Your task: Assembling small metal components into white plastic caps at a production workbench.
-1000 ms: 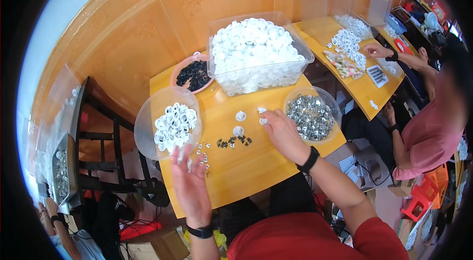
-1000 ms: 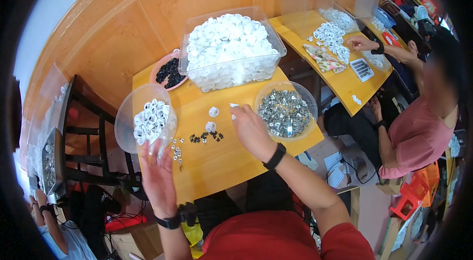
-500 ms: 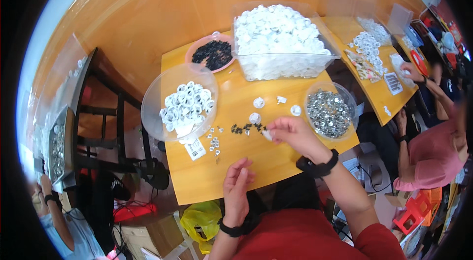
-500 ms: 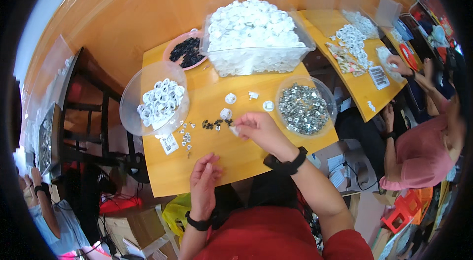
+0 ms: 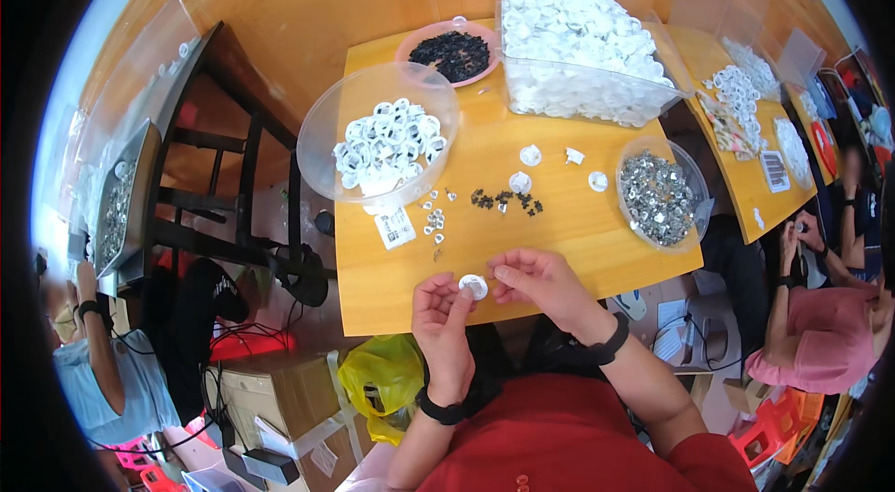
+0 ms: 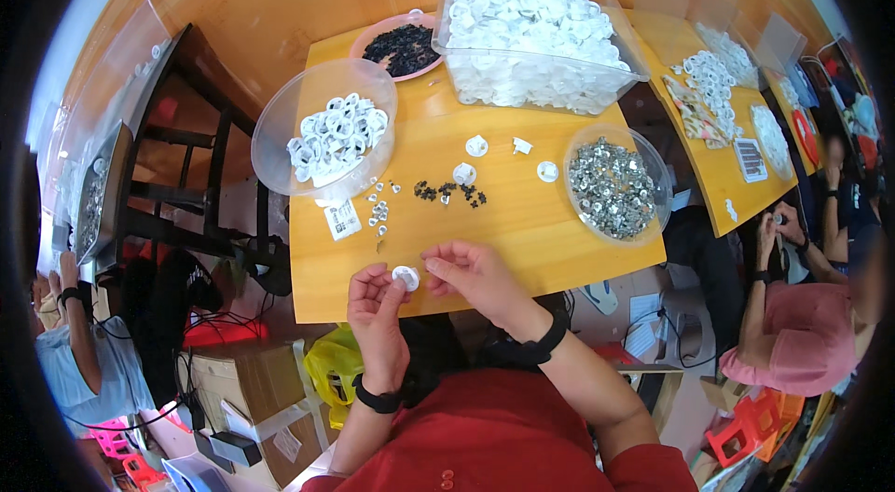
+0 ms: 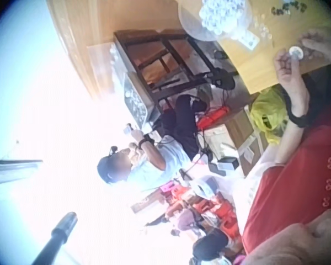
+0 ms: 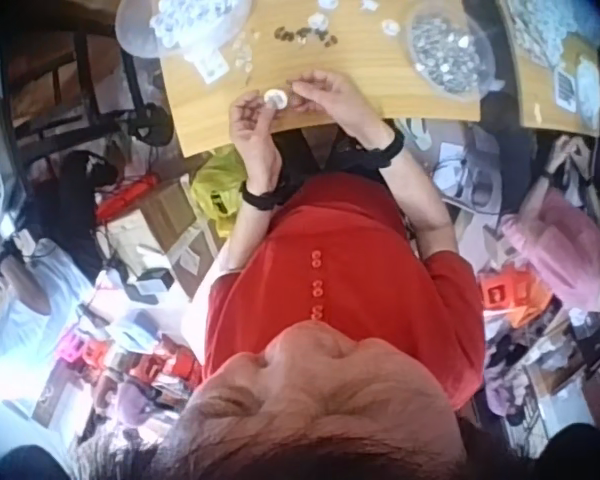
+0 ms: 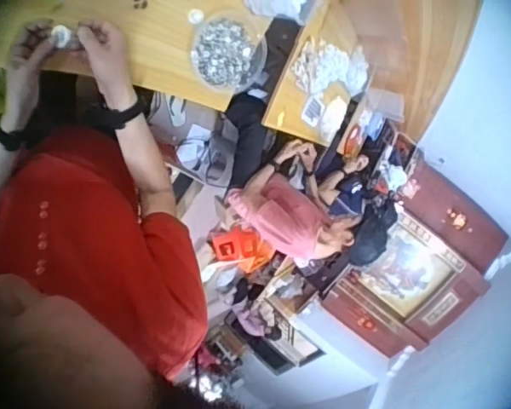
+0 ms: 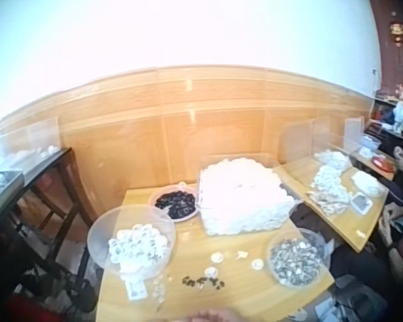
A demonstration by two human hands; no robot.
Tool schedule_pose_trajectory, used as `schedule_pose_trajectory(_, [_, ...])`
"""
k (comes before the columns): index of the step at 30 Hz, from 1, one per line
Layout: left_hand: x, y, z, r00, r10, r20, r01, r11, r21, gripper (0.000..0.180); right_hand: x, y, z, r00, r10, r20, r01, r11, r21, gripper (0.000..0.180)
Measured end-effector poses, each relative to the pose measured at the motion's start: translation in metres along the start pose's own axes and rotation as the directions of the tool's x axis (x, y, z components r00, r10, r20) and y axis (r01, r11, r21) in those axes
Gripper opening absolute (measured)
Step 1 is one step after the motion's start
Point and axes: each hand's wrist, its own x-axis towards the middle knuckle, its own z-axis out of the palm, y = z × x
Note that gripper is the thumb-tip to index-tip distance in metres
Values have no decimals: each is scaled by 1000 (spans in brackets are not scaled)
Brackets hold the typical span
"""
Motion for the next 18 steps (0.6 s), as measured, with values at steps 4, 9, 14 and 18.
schedule_pose_trajectory(4, [-4, 4, -3, 998, 66, -23, -65, 997, 28, 27, -9, 2, 16, 987, -156, 28, 157, 945, -286, 18])
schedule_pose_trajectory(9, [-11, 2, -4, 999, 30, 37, -31, 999, 30, 25, -6, 6, 23, 963, -267, -17, 245, 905, -348, 13])
schedule_pose_trajectory(14, [-16, 2, -8, 998, -1, 63, 2, 1000, -26, 25, -1, 1, 26, 948, -318, -7, 286, 860, -423, 12])
schedule_pose_trajectory(18, [-12, 4, -18, 997, -56, 59, 59, 997, -54, 26, -2, -5, 32, 974, -226, -4, 211, 915, -344, 12])
